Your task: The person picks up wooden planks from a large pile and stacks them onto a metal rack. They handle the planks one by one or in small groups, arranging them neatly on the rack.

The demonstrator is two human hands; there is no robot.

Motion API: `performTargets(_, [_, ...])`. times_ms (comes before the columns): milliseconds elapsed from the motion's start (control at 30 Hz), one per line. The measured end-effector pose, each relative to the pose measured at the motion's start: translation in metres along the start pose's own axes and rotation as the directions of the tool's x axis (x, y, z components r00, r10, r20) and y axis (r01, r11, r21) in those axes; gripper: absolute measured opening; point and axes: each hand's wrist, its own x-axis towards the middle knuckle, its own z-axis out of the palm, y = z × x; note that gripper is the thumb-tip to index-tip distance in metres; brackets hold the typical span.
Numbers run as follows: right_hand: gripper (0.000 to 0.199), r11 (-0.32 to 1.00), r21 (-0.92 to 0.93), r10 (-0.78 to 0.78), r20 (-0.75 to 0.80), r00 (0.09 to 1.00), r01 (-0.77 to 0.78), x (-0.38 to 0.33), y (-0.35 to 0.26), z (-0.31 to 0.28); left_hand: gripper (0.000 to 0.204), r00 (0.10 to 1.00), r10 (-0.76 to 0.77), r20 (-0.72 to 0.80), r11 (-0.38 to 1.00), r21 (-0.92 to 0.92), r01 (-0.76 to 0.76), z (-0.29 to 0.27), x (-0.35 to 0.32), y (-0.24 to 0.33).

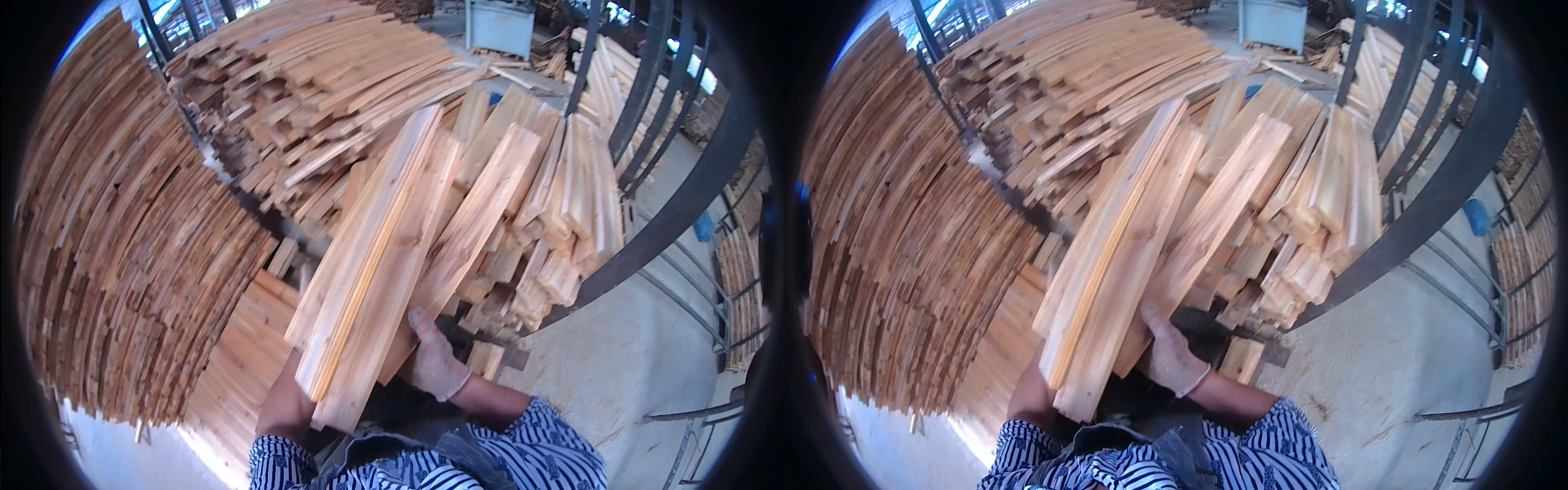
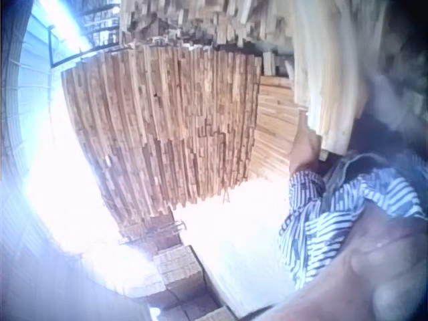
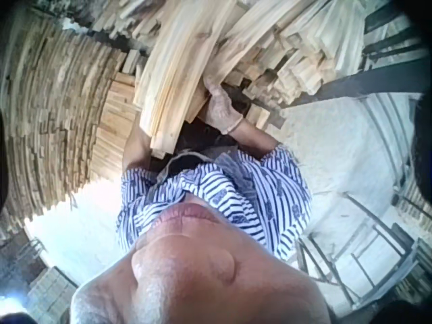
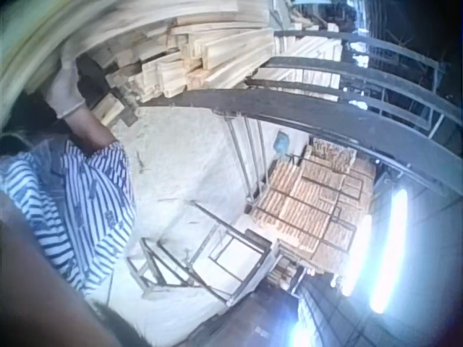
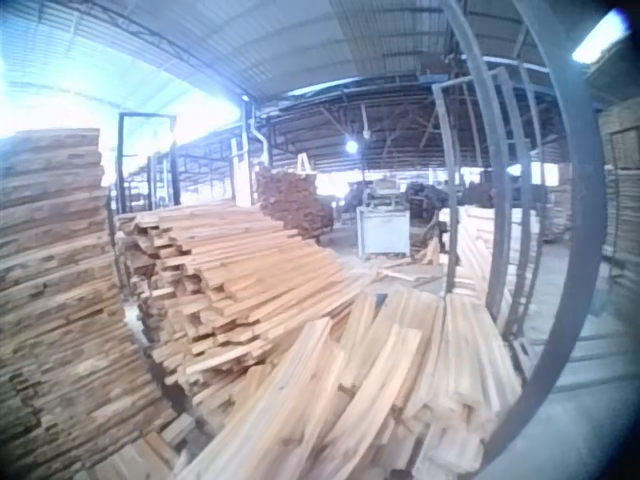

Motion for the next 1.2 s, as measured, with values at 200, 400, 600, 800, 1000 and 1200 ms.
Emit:
performTargets(200, [0.072, 0.692, -0.68, -0.445, -0.135, 0.885, 0.244, -0.009, -0.023, -0.033, 0.08, 0.93, -0.367, 0.011, 0.889, 0.298, 0.348, 0.037, 0.049, 0.037])
performTargets(400, [0.09, 0.476, -0.806, -0.639, -0.042, 0.768, 0.352, 0.004, 0.002, 0.026, 0.106, 0.961, -0.271, 0.048, 0.732, 0.659, 0.173, 0.098, 0.008, 0.037])
performTargets(600, [0.108, 0.575, -0.523, -0.589, 0.269, 0.762, 0.629, 0.012, 0.069, 0.021, 0.126, 0.989, -0.065, 0.136, 0.626, 0.777, -0.066, 0.115, -0.048, 0.07])
performTargets(800, [0.119, 0.384, -0.517, -0.399, 0.654, 0.643, 0.765, 0.061, 0.079, 0.055, 0.131, 0.873, 0.487, 0.012, 0.385, 0.895, -0.227, 0.102, -0.117, 0.113])
performTargets(1000, [0.148, 0.279, -0.583, -0.026, 0.789, 0.613, 0.763, 0.14, 0.078, 0.114, 0.104, 0.782, 0.601, 0.164, 0.254, 0.889, -0.382, 0.024, -0.162, 0.173])
performTargets(1200, [0.147, 0.327, -0.689, 0.183, 0.718, 0.672, 0.647, 0.156, 0.15, 0.118, 0.072, 0.618, 0.766, -0.179, -0.143, 0.889, 0.436, -0.094, -0.215, 0.143])
